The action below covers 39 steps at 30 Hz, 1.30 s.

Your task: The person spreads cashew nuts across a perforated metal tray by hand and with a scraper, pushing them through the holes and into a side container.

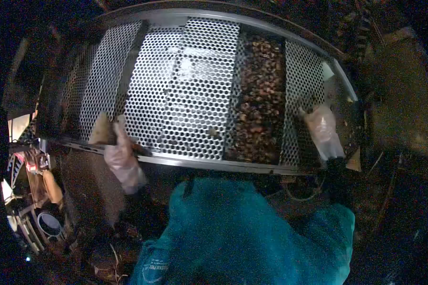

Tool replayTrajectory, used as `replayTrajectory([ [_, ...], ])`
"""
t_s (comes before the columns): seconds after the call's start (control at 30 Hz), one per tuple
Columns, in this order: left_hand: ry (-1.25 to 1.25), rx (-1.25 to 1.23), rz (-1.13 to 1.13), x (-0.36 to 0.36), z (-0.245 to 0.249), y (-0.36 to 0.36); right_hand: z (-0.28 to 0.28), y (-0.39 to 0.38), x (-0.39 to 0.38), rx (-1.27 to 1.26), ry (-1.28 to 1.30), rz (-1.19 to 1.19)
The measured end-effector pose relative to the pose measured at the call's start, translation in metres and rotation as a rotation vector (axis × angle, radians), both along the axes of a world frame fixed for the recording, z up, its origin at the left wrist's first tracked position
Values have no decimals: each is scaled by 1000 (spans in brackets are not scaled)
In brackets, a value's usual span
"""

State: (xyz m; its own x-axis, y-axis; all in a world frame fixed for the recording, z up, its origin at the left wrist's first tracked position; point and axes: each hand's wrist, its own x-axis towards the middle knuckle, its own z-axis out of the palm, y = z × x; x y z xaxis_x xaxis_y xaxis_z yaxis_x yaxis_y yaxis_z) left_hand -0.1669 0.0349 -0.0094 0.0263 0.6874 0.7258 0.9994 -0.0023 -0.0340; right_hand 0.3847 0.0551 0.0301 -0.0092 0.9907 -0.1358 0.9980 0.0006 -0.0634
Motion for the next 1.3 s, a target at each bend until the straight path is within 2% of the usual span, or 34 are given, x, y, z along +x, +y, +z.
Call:
replayTrajectory([
  [0.07,-35,-29,-75,-6,-2,4,4,-1,-11,13,-102,37],
  [0.13,-36,-4,-234,2,-8,7,-5,-1,-38,54,-26,245],
  [0.17,-107,7,-198,7,-4,5,-20,-1,-44,137,47,464],
  [0.2,-319,-26,-131,6,-2,4,-7,5,-81,-113,-46,431],
  [0.23,-693,-99,-64,-11,-12,4,5,13,-123,-364,-137,394],
  [0.27,-923,-150,-37,-33,-26,7,-5,20,-141,-350,-117,437],
  [0.3,-930,-217,71,-42,-25,6,-22,25,-154,-335,-97,480],
  [0.33,-933,-292,177,-52,-24,6,-41,26,-162,-136,-66,540],
  [0.4,-160,-156,81,-30,-10,1,-84,19,-155,-321,494,426],
  [0.43,-30,-112,3,-26,-3,2,-108,13,-145,-413,773,360],
  [0.5,244,1,-133,-18,10,4,-147,9,-124,-475,957,400],
  [0.57,149,-34,-114,-32,10,5,-175,11,-110,-405,781,632],
  [0.63,211,0,-93,-19,6,0,-186,10,-96,-369,653,615],
  [0.7,254,38,-46,2,-1,-2,-140,0,-92,-366,577,355],
  [0.77,200,46,26,15,-10,2,-24,-4,-97,-232,379,343],
  [0.8,302,3,125,-4,-24,-1,-18,4,-86,-490,290,-52],
  [0.87,-261,-179,142,10,-14,-7,12,12,-51,-538,517,-385],
  [0.93,-497,-187,11,46,11,-12,5,21,-13,-452,-64,-285],
  [0.97,-485,-124,18,53,14,-11,2,25,6,-425,-341,-264],
  [1.0,-508,-143,64,49,20,-10,41,26,-19,-405,-333,-371],
  [1.03,-570,-213,141,43,31,-11,50,19,-37,-298,-263,-348],
  [1.07,-625,-276,186,35,38,-10,60,12,-55,-195,-195,-317],
  [1.1,-686,-226,123,28,34,-5,61,7,-73,-96,-55,-187],
  [1.17,-800,-129,-10,13,26,5,51,7,-112,-75,326,185],
  [1.2,-266,7,-59,9,13,3,43,15,-140,-181,364,313],
  [1.27,363,124,-21,0,-1,-1,28,37,-198,-400,154,708],
  [1.3,161,-16,-40,-9,-12,-4,22,36,-214,-275,207,923],
])
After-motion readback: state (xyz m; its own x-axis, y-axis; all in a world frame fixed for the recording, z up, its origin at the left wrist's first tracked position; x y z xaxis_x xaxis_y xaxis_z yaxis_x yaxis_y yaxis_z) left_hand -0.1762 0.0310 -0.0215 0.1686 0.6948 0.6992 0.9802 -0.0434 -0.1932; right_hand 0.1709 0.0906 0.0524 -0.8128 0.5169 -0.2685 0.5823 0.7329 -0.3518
